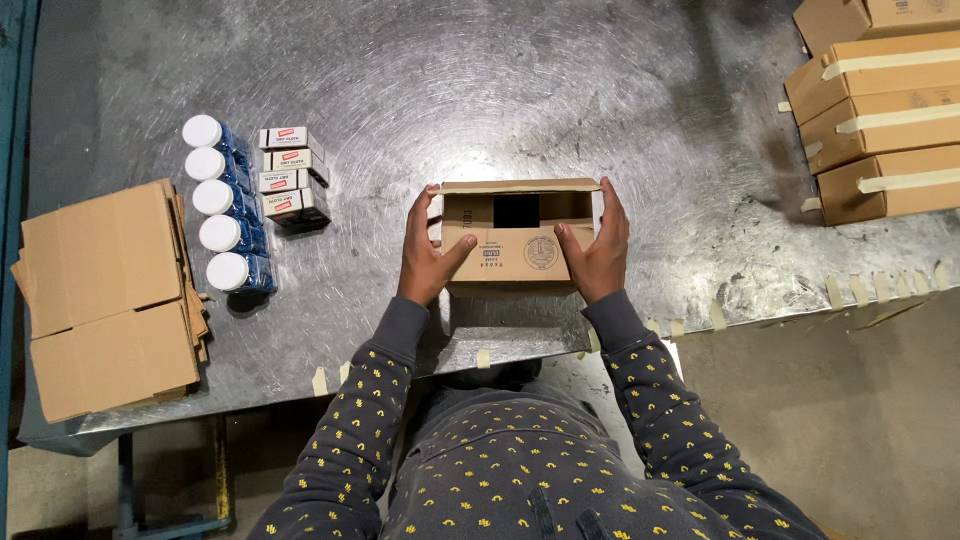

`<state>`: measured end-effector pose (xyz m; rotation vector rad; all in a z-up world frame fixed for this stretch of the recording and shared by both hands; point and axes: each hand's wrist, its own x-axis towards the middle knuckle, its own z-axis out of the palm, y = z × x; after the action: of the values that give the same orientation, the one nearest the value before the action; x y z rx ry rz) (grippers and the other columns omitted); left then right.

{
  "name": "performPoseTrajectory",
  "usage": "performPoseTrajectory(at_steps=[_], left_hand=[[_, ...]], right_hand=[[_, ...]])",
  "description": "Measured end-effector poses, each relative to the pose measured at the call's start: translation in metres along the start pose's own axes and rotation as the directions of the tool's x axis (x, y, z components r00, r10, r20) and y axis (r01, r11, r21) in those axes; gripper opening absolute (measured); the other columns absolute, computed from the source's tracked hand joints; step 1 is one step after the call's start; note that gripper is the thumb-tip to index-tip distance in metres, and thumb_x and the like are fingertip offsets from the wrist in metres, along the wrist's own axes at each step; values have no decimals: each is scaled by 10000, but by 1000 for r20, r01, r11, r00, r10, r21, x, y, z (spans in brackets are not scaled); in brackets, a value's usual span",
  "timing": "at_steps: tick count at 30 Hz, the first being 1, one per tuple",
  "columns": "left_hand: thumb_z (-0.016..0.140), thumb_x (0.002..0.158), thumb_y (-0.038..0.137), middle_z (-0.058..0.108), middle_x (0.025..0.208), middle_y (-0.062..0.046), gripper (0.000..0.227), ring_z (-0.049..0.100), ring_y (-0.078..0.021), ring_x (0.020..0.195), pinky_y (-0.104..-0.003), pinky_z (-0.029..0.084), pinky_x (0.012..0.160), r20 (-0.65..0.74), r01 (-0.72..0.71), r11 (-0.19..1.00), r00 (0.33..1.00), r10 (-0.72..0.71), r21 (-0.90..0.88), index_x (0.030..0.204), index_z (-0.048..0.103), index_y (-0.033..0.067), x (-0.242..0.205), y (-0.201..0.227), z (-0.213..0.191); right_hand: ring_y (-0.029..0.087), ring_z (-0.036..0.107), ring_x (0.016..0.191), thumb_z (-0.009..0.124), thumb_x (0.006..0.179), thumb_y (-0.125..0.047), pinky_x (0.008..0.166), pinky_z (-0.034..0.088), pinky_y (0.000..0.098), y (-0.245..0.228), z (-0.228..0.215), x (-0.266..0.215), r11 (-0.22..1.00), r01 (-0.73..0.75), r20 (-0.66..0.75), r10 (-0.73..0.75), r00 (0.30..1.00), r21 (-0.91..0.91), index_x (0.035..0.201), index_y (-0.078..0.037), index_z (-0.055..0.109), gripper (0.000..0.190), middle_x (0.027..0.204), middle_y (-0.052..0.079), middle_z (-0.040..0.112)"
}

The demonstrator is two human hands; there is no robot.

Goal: The person assembles small cardboard boxes on a metal table, places small items inside, closes the flaps, and seals them with tape. They repeat this process for several boxes, stacking the finished packages to the side.

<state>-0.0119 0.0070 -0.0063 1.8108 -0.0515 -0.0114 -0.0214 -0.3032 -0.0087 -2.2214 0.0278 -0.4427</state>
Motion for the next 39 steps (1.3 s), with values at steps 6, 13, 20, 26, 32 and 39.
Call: performPoseTrajectory(at_steps=[6, 13, 20, 26, 32, 39], left_hand=[[991, 939, 331, 443, 1849, -253, 891, 447, -601, 1655, -735, 476, 1292, -30, -204, 967, 977, 211, 154, 1640, 503, 77, 7, 15, -6], [1007, 961, 502, 753, 1372, -35, 747, 600, -387, 1564, -647, 389, 1378, 10, -338, 870, 933, 359, 358, 1576, 660, 256, 19, -43, 2], [802, 1164, 404, 801, 1378, -6, 261, 707, -304, 1468, -583, 448, 1353, 163, -430, 648, 888, 431, 629, 1408, 862, 334, 16, -54, 23], [726, 1210, 424, 812, 1472, -79, 323, 706, -346, 1488, -651, 356, 1383, 195, -474, 533, 846, 496, 700, 1451, 863, 258, 0, -41, 45], [704, 1221, 383, 775, 1507, -69, 314, 681, -350, 1489, -548, 465, 1338, 197, -522, 525, 810, 553, 672, 1462, 832, 228, -7, -40, 57], [741, 1191, 337, 788, 1410, -59, 269, 700, -345, 1431, -530, 510, 1312, 156, -496, 595, 834, 529, 633, 1402, 860, 221, -8, -51, 46]], right_hand=[[603, 465, 1618, 1011, 1003, -252, 1360, 380, 727, 12, 0, -2, 996, 82, -62, -84, 995, -28, 1694, -42, 511, 878, 1695, 272, 573], [414, 788, 1313, 1162, 806, -390, 1351, 518, 562, 28, 1, 9, 934, 356, -68, -357, 932, -32, 1172, -47, 807, 614, 1226, 141, 810], [370, 787, 1379, 909, 1104, -368, 1305, 547, 523, 14, 21, -11, 842, 449, 98, -441, 892, -300, 1341, -126, 895, 339, 1344, 134, 875], [395, 713, 1503, 737, 1208, -336, 1306, 518, 532, -6, 32, -25, 766, 521, 213, -476, 853, -377, 1526, -110, 831, 401, 1524, 173, 824], [413, 678, 1541, 721, 1207, -363, 1322, 499, 544, -21, 43, -33, 747, 554, 256, -491, 832, -368, 1531, -133, 832, 413, 1579, 160, 796], [384, 683, 1543, 718, 1206, -343, 1323, 508, 550, -13, 39, -33, 798, 479, 254, -410, 876, -366, 1510, -192, 848, 364, 1589, 103, 799]])
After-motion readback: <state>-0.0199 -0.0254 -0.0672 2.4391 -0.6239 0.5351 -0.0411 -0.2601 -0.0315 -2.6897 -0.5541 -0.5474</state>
